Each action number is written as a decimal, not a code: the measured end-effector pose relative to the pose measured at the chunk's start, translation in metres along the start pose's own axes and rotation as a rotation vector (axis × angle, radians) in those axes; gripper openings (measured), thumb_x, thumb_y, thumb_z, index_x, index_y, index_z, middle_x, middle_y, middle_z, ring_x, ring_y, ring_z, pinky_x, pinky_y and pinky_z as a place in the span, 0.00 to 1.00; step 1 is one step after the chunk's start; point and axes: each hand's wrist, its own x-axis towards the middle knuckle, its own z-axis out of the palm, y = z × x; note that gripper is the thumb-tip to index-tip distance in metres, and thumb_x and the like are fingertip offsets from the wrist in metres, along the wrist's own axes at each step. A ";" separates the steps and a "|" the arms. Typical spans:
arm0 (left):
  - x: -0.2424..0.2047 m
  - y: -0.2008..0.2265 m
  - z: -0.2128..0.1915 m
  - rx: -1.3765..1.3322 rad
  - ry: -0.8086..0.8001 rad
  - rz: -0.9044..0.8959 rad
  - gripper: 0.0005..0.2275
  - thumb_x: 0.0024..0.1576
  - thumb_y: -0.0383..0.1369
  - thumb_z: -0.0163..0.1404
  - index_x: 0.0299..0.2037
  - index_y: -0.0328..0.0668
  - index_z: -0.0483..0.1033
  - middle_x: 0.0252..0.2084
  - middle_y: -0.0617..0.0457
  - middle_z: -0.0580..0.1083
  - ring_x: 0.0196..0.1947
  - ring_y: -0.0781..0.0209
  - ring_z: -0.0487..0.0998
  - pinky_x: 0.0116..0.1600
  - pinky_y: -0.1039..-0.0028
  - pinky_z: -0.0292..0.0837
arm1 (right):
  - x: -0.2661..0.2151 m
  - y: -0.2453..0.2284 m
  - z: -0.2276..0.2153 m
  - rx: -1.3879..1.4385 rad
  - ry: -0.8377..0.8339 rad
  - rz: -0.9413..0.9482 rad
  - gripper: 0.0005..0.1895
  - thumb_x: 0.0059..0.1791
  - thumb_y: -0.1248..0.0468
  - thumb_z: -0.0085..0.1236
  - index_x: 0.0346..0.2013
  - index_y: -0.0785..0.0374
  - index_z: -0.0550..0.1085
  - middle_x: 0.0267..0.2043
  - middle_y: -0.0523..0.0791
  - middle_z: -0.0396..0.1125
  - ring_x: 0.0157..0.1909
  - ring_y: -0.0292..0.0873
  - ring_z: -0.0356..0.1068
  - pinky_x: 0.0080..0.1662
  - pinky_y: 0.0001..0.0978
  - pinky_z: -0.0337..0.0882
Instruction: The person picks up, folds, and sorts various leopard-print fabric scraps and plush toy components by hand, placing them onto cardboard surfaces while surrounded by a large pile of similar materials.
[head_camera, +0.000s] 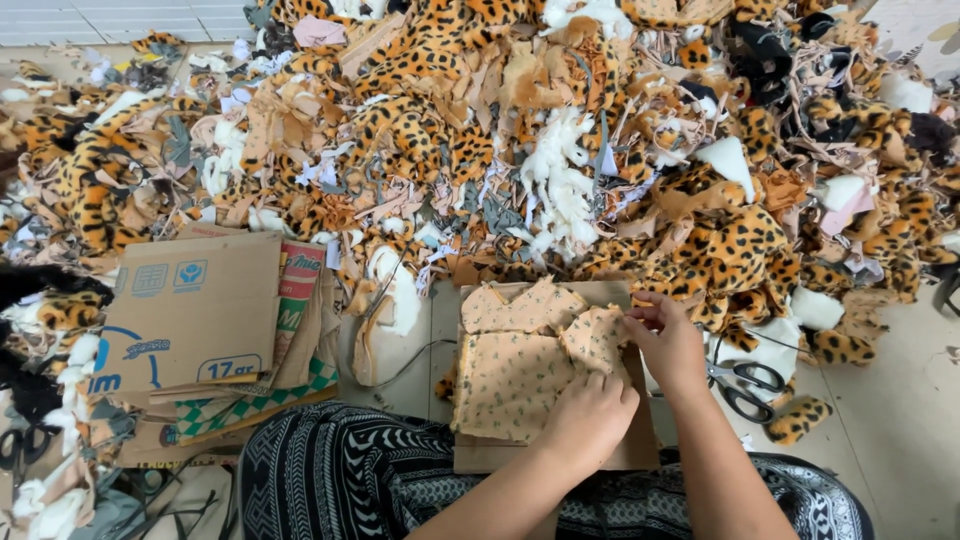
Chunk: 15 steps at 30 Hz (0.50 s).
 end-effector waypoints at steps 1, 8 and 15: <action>0.001 -0.001 0.000 0.002 -0.002 0.002 0.09 0.52 0.22 0.57 0.42 0.35 0.77 0.36 0.44 0.76 0.38 0.46 0.76 0.39 0.62 0.77 | 0.001 -0.001 -0.001 0.003 0.000 0.001 0.20 0.52 0.61 0.58 0.59 0.55 0.72 0.44 0.41 0.75 0.42 0.41 0.72 0.43 0.38 0.72; 0.003 -0.003 0.002 -0.030 0.021 -0.030 0.07 0.52 0.20 0.55 0.40 0.35 0.77 0.31 0.46 0.75 0.32 0.49 0.77 0.30 0.64 0.75 | 0.002 -0.004 -0.001 0.019 0.016 -0.049 0.19 0.52 0.61 0.59 0.57 0.56 0.72 0.43 0.42 0.75 0.41 0.41 0.73 0.42 0.40 0.72; -0.001 -0.008 -0.040 -0.428 -0.059 -0.016 0.08 0.64 0.26 0.47 0.49 0.29 0.76 0.48 0.38 0.77 0.47 0.47 0.78 0.56 0.60 0.77 | 0.015 0.027 0.016 -0.291 0.220 -0.592 0.16 0.49 0.65 0.59 0.52 0.63 0.76 0.59 0.50 0.70 0.61 0.51 0.67 0.67 0.50 0.63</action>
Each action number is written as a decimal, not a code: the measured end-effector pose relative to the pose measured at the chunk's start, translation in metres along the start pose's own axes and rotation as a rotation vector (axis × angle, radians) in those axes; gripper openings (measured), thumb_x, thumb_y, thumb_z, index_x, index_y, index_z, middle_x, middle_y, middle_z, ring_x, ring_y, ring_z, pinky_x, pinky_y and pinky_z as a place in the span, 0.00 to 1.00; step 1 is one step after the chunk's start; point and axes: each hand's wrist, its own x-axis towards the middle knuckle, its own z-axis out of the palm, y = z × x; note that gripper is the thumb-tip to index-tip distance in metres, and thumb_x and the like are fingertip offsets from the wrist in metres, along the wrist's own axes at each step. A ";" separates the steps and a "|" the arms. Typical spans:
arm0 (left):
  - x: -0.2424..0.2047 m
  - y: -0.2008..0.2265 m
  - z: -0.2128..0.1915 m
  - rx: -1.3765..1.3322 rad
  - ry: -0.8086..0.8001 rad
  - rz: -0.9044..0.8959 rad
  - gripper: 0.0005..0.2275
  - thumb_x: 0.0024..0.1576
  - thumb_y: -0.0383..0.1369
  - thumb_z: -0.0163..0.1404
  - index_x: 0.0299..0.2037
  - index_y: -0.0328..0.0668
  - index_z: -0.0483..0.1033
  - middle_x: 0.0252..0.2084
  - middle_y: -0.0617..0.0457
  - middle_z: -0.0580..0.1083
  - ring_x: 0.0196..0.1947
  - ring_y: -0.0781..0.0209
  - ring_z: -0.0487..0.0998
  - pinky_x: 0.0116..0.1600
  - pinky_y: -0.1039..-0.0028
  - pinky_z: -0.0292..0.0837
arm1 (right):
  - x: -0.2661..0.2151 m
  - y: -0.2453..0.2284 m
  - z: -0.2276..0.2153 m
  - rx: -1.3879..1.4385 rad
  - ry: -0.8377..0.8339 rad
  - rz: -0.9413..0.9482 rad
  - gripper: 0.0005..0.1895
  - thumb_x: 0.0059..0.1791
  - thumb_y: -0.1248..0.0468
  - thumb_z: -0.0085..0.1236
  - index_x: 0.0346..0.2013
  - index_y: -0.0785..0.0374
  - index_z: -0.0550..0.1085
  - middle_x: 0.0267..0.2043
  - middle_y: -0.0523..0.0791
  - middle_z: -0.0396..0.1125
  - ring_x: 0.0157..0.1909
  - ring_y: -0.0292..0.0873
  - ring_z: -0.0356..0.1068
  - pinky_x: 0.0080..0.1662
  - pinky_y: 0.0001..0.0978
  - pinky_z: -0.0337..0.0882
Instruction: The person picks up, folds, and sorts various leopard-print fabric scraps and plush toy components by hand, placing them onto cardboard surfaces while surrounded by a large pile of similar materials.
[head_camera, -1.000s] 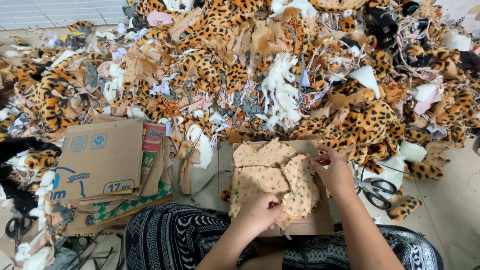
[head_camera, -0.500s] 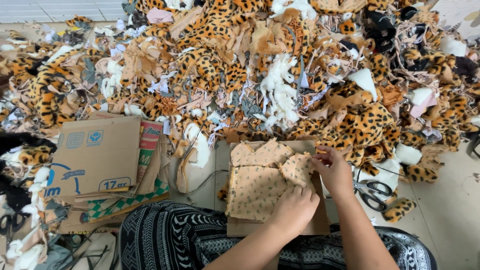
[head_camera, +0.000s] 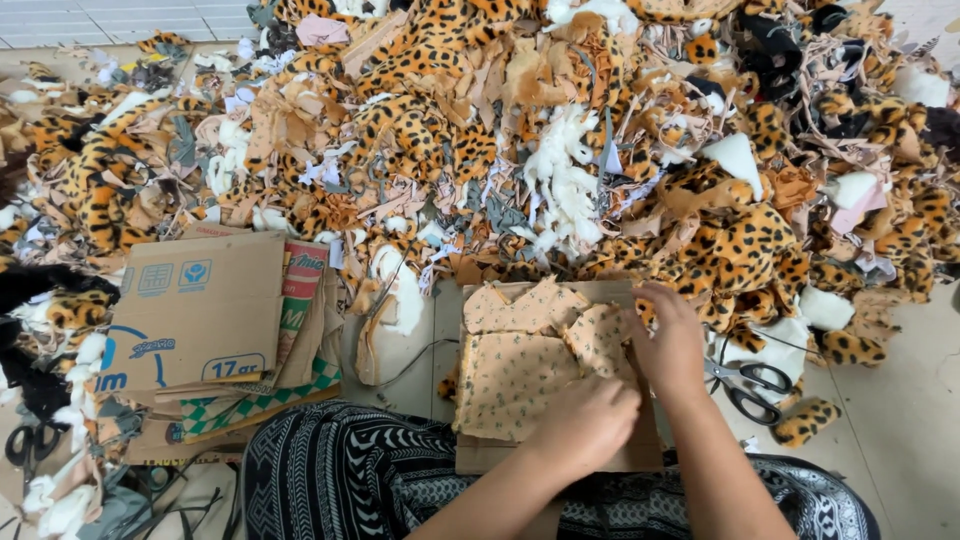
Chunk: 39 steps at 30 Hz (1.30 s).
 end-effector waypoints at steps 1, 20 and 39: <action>-0.004 -0.005 -0.013 0.001 0.003 0.003 0.08 0.64 0.26 0.47 0.49 0.29 0.76 0.48 0.38 0.77 0.47 0.47 0.78 0.56 0.60 0.77 | -0.004 -0.015 -0.003 -0.002 0.003 -0.002 0.16 0.49 0.65 0.59 0.52 0.63 0.76 0.59 0.50 0.70 0.61 0.51 0.67 0.67 0.50 0.63; -0.045 -0.085 -0.008 0.159 -0.039 -0.559 0.27 0.68 0.43 0.27 0.77 0.44 0.42 0.80 0.46 0.36 0.78 0.47 0.35 0.75 0.54 0.24 | -0.033 -0.057 0.043 -0.393 -0.741 0.122 0.40 0.55 0.32 0.21 0.78 0.39 0.33 0.82 0.39 0.21 0.81 0.46 0.24 0.76 0.45 0.27; -0.041 -0.090 -0.019 0.114 0.305 -0.425 0.20 0.66 0.40 0.37 0.66 0.44 0.66 0.73 0.48 0.60 0.72 0.43 0.55 0.74 0.48 0.42 | 0.061 0.069 0.042 -0.034 -0.441 0.497 0.33 0.59 0.44 0.27 0.64 0.61 0.70 0.69 0.51 0.61 0.68 0.55 0.60 0.62 0.51 0.63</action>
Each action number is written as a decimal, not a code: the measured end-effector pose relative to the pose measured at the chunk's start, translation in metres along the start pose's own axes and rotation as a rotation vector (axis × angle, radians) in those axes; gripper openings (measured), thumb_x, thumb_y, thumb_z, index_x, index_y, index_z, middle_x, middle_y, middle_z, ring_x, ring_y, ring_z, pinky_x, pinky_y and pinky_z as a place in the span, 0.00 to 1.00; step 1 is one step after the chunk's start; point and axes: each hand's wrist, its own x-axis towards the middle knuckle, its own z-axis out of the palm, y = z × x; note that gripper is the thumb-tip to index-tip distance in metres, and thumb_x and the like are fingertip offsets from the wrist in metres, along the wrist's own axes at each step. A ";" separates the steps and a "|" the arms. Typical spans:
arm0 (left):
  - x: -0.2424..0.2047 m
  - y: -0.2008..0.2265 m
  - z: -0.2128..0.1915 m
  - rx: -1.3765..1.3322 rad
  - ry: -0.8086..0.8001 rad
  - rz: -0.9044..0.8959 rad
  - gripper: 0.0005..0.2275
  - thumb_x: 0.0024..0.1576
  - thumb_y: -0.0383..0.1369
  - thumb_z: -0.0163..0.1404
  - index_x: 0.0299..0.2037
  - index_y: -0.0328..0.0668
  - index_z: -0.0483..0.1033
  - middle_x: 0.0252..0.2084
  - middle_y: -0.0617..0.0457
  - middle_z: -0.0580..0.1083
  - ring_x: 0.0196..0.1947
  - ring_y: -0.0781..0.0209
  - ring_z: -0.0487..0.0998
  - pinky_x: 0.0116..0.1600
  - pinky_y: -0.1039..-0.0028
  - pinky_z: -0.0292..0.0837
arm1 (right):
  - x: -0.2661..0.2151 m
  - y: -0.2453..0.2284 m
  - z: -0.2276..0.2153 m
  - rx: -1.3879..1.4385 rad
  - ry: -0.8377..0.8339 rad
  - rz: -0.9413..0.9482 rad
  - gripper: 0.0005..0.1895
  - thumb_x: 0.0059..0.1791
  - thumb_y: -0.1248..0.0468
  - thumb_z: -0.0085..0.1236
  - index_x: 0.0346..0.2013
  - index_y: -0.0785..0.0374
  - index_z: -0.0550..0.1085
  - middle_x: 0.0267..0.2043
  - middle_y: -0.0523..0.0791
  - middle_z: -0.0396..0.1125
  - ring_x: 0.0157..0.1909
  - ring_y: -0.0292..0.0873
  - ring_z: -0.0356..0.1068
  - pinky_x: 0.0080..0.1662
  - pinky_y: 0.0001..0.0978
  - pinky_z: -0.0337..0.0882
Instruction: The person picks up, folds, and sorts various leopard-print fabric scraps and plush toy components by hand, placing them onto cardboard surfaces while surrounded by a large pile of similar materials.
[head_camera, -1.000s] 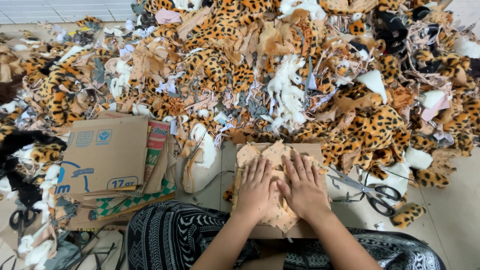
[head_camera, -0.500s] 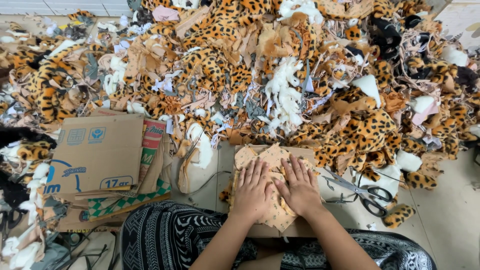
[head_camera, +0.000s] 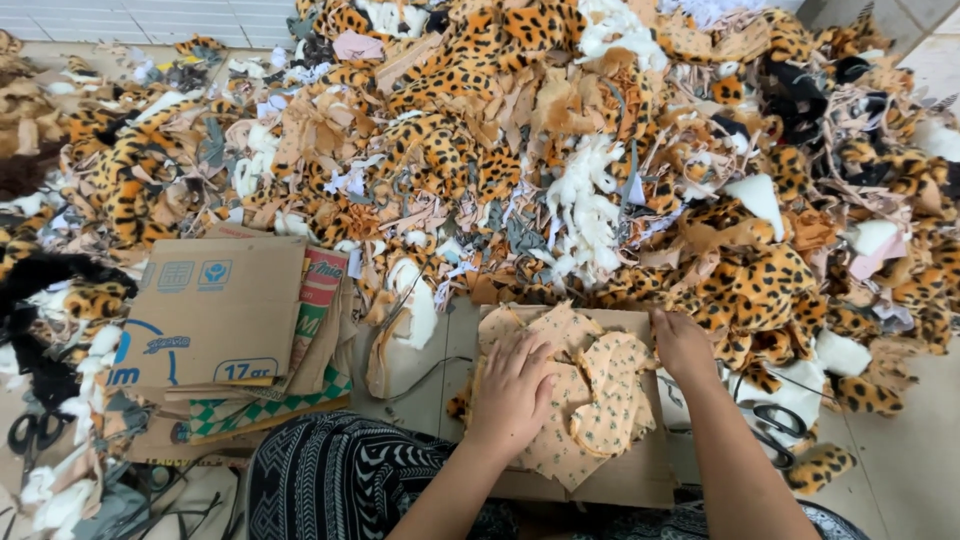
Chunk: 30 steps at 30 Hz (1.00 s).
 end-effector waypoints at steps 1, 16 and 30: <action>-0.001 -0.001 -0.002 0.004 -0.003 -0.005 0.20 0.66 0.40 0.37 0.66 0.44 0.66 0.73 0.48 0.60 0.72 0.43 0.55 0.74 0.48 0.42 | -0.005 -0.007 -0.002 0.002 -0.007 -0.001 0.33 0.59 0.44 0.27 0.64 0.61 0.70 0.69 0.51 0.61 0.68 0.55 0.60 0.62 0.51 0.63; 0.020 0.052 -0.043 -1.091 0.037 -0.263 0.23 0.65 0.47 0.43 0.65 0.42 0.67 0.62 0.40 0.69 0.67 0.41 0.67 0.68 0.48 0.59 | -0.134 -0.051 -0.063 1.097 0.305 -0.596 0.10 0.52 0.71 0.57 0.48 0.69 0.76 0.40 0.47 0.70 0.41 0.36 0.68 0.42 0.25 0.69; -0.026 0.059 -0.102 -0.920 -0.569 -0.366 0.49 0.43 0.49 0.66 0.72 0.34 0.54 0.60 0.28 0.66 0.59 0.35 0.72 0.53 0.55 0.77 | -0.176 -0.009 0.030 1.080 0.000 -0.087 0.10 0.49 0.72 0.60 0.43 0.61 0.72 0.38 0.38 0.62 0.35 0.33 0.68 0.31 0.17 0.70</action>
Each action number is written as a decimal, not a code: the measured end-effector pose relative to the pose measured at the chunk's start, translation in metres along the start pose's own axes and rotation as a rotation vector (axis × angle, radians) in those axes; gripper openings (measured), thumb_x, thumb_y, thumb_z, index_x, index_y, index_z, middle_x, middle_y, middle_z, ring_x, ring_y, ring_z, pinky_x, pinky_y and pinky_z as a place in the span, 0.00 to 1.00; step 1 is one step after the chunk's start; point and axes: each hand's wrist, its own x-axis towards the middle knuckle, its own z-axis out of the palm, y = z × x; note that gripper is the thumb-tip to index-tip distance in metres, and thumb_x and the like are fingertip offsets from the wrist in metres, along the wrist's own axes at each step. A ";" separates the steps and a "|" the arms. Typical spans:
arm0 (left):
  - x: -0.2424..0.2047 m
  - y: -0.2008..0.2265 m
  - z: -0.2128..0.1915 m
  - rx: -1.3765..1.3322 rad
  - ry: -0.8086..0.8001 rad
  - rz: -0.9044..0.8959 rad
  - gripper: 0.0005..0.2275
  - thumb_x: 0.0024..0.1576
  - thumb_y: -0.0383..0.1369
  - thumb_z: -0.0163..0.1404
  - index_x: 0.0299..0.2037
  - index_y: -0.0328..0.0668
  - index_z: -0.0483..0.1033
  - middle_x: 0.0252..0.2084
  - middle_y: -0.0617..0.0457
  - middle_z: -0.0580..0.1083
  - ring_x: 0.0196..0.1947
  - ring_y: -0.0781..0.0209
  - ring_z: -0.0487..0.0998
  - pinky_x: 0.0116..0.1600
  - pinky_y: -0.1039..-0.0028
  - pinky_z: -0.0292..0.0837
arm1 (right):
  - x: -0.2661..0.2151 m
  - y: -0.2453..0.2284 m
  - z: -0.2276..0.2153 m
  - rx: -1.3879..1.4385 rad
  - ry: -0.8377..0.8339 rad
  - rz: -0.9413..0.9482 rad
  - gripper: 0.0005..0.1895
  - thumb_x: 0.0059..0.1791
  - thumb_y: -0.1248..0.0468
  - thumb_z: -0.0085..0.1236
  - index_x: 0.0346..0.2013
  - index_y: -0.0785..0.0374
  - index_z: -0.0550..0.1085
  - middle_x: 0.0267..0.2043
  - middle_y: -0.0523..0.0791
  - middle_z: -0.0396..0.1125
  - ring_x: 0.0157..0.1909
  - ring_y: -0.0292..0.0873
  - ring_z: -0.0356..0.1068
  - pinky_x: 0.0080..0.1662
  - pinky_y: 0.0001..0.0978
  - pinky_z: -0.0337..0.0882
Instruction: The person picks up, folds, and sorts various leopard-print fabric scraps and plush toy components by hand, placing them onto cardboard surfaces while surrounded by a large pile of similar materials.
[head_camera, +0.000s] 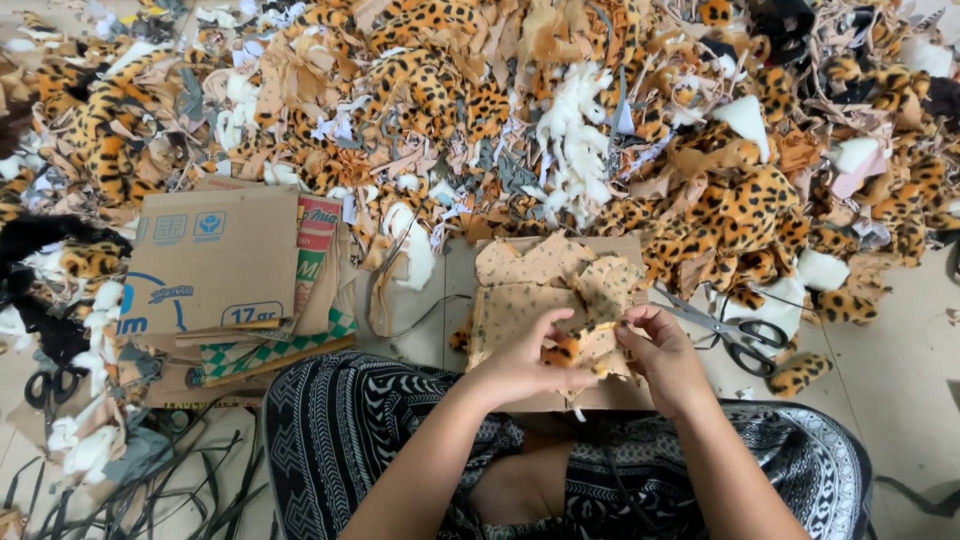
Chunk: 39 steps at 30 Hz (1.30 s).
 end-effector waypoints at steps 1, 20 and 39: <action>0.000 -0.008 0.006 -0.001 -0.002 -0.002 0.49 0.43 0.49 0.66 0.72 0.34 0.54 0.60 0.28 0.66 0.59 0.35 0.72 0.53 0.55 0.77 | 0.000 0.005 -0.006 0.000 0.002 0.002 0.10 0.49 0.72 0.60 0.43 0.61 0.72 0.38 0.38 0.62 0.35 0.33 0.68 0.31 0.17 0.70; 0.017 -0.076 0.047 -0.234 0.354 -0.054 0.07 0.54 0.29 0.56 0.42 0.44 0.81 0.39 0.51 0.76 0.41 0.67 0.77 0.45 0.79 0.80 | -0.001 -0.032 -0.065 -0.312 -0.279 0.032 0.16 0.43 0.82 0.60 0.45 0.71 0.77 0.39 0.53 0.70 0.43 0.48 0.71 0.43 0.44 0.78; 0.023 -0.057 0.056 0.566 0.328 0.142 0.04 0.63 0.31 0.47 0.35 0.49 0.74 0.29 0.59 0.73 0.20 0.66 0.67 0.23 0.71 0.59 | 0.002 -0.047 -0.054 -0.692 -0.190 0.239 0.13 0.50 0.73 0.57 0.48 0.61 0.78 0.44 0.47 0.76 0.48 0.44 0.74 0.52 0.35 0.73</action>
